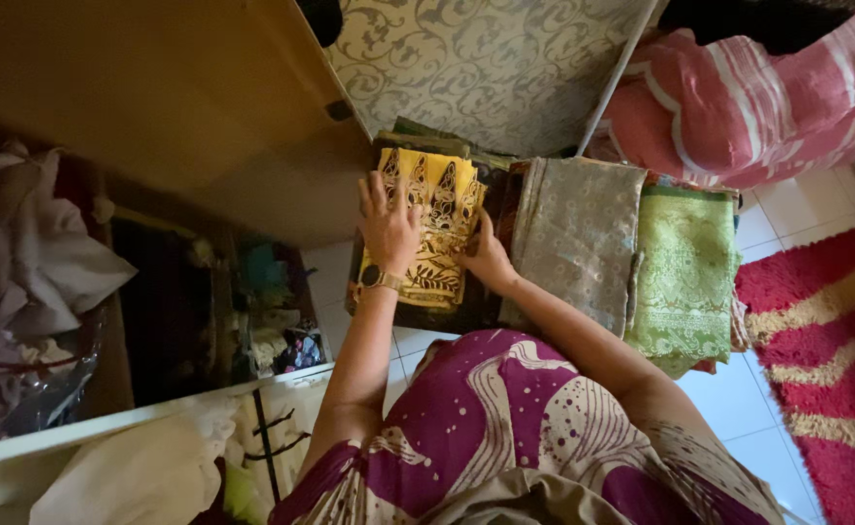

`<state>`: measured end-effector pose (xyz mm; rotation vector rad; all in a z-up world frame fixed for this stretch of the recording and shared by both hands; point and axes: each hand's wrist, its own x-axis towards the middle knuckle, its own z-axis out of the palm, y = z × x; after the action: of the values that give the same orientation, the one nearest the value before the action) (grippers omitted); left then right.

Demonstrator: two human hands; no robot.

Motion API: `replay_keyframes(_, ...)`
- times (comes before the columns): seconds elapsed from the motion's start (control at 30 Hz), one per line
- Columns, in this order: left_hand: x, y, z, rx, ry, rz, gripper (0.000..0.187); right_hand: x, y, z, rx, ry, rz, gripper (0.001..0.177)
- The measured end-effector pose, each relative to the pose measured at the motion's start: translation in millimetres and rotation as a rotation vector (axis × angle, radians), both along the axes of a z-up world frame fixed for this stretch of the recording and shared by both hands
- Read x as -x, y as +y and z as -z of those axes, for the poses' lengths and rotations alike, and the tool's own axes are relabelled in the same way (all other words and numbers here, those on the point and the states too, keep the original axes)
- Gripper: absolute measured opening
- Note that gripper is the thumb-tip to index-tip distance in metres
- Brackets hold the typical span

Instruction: The person organizes folded clothes by removing items from a shelf, sorting through a stack of patterned textiles on a table, and then placing them back onto the shelf.

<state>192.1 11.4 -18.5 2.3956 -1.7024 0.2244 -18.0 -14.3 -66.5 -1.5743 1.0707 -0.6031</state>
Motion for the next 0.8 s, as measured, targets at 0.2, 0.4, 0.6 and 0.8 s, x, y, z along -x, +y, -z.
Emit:
replay_keyframes(0.2,-4,15,-10,-0.147,0.147,-0.008,0.080,-6,7,-15,0.537,0.286,-0.140,0.095)
replay_keyframes(0.4,3,14,-27,-0.228,0.182,-0.026,0.084,-2,4,11,0.609,0.280,-0.252,0.081)
replay_keyframes(0.6,42,14,-56,0.068,0.053,0.114,0.084,15,-1,-25,0.666,0.288,-0.172,0.072)
replay_keyframes(0.8,118,3,-43,0.188,0.231,0.457,0.065,73,-21,-36,0.767,0.454,0.132,0.050)
